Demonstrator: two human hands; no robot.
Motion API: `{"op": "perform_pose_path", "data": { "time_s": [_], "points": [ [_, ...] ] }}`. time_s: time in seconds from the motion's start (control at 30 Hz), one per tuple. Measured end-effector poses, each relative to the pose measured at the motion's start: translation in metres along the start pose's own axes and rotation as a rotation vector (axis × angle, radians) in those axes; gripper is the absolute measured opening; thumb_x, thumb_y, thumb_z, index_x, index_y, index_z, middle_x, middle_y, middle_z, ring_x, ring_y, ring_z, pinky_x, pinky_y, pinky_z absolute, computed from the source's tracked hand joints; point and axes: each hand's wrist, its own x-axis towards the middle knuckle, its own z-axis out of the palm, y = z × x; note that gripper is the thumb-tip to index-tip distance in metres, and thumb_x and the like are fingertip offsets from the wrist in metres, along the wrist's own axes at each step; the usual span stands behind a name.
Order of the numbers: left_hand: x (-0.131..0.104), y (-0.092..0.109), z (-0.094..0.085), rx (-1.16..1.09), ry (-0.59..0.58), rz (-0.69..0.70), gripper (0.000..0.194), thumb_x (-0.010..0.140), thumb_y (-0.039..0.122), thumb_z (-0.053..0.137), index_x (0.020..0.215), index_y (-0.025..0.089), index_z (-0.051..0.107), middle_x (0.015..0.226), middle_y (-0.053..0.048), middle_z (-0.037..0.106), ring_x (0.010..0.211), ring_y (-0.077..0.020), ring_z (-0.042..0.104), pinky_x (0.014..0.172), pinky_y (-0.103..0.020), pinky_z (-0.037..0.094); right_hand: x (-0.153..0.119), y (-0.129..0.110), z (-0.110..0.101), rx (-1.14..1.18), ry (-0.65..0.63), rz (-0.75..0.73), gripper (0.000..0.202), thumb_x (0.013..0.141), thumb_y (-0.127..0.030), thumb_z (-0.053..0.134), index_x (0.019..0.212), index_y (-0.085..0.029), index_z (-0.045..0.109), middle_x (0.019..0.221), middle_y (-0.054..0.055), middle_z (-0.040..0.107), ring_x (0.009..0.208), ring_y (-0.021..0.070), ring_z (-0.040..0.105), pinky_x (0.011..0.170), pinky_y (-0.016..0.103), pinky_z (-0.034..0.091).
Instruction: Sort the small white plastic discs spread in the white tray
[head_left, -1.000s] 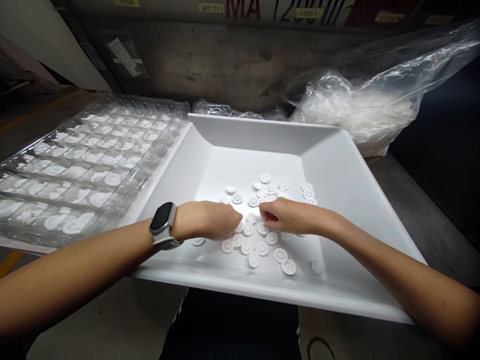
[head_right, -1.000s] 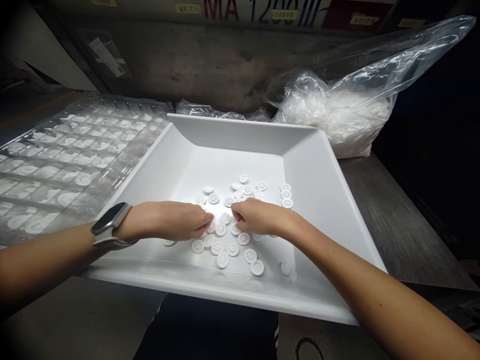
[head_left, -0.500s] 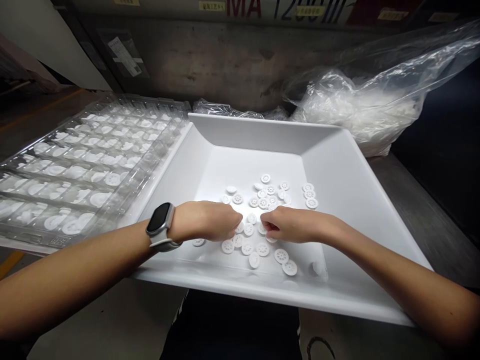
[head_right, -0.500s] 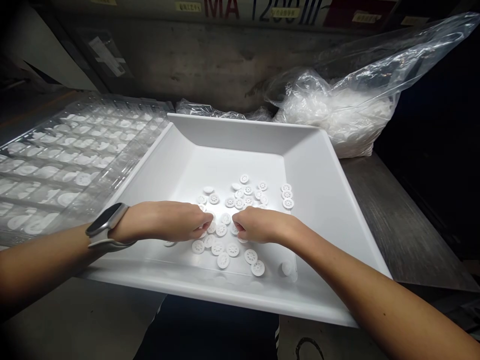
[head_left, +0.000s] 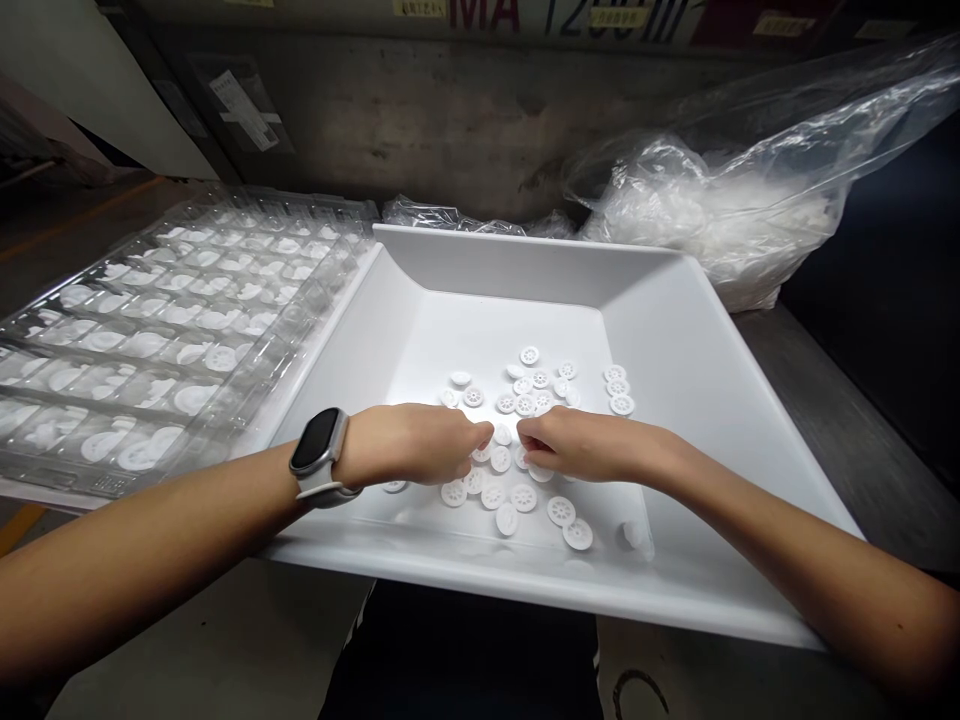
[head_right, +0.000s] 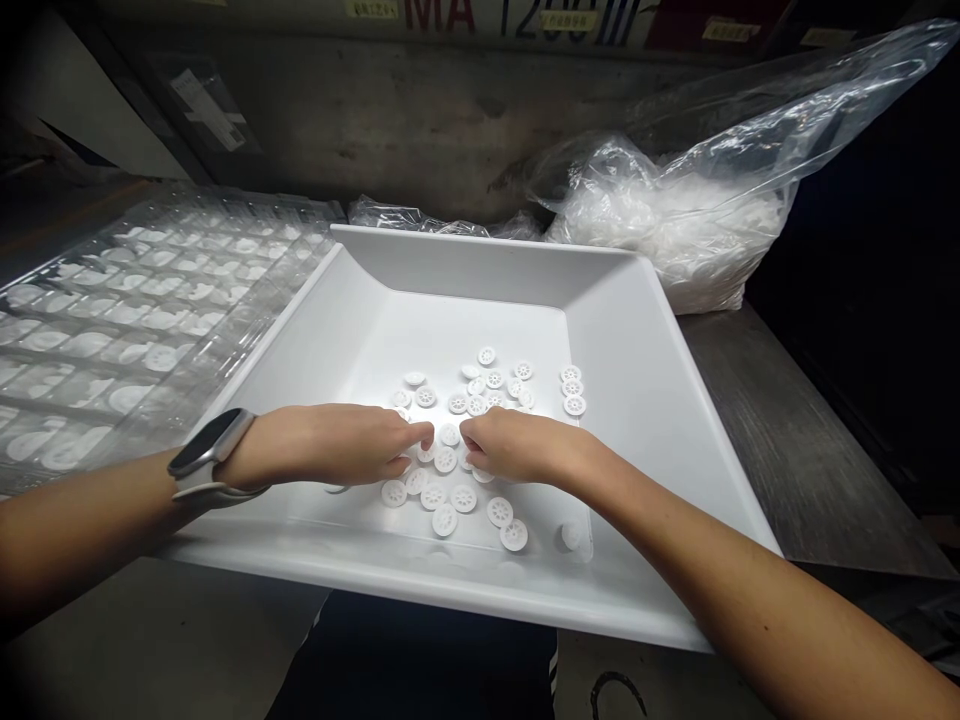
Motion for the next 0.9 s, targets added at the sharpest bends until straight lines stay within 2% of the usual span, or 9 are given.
{"op": "perform_pose_path", "data": {
  "time_s": [0.33, 0.8, 0.9],
  "points": [
    [-0.0027, 0.0031, -0.0038, -0.006, 0.012, 0.008, 0.030, 0.092, 0.032, 0.044, 0.119, 0.020, 0.050, 0.082, 0.000, 0.058, 0.058, -0.0108, 0.050, 0.052, -0.026, 0.042, 0.0012, -0.0014, 0.0006, 0.023, 0.042, -0.030, 0.023, 0.094, -0.038, 0.048, 0.091, -0.016, 0.056, 0.074, -0.003, 0.052, 0.055, 0.0090, 0.044, 0.051, 0.023, 0.039],
    [-0.0027, 0.0008, -0.0031, -0.040, 0.012, 0.047, 0.035, 0.091, 0.029, 0.044, 0.125, 0.025, 0.050, 0.091, -0.002, 0.062, 0.071, -0.0149, 0.057, 0.062, -0.031, 0.046, 0.0033, -0.0001, 0.0038, 0.033, 0.073, -0.047, 0.021, 0.094, -0.035, 0.050, 0.098, -0.016, 0.057, 0.077, -0.002, 0.055, 0.056, 0.0086, 0.047, 0.052, 0.023, 0.042],
    [-0.0027, 0.0008, -0.0032, -0.036, 0.008, 0.051, 0.033, 0.092, 0.028, 0.043, 0.123, 0.026, 0.052, 0.088, -0.001, 0.061, 0.068, -0.0139, 0.056, 0.060, -0.030, 0.045, 0.0033, 0.0005, 0.0046, 0.029, 0.078, -0.055, 0.020, 0.094, -0.034, 0.050, 0.097, -0.016, 0.057, 0.077, -0.002, 0.055, 0.056, 0.0086, 0.048, 0.052, 0.023, 0.042]
  ]
}}
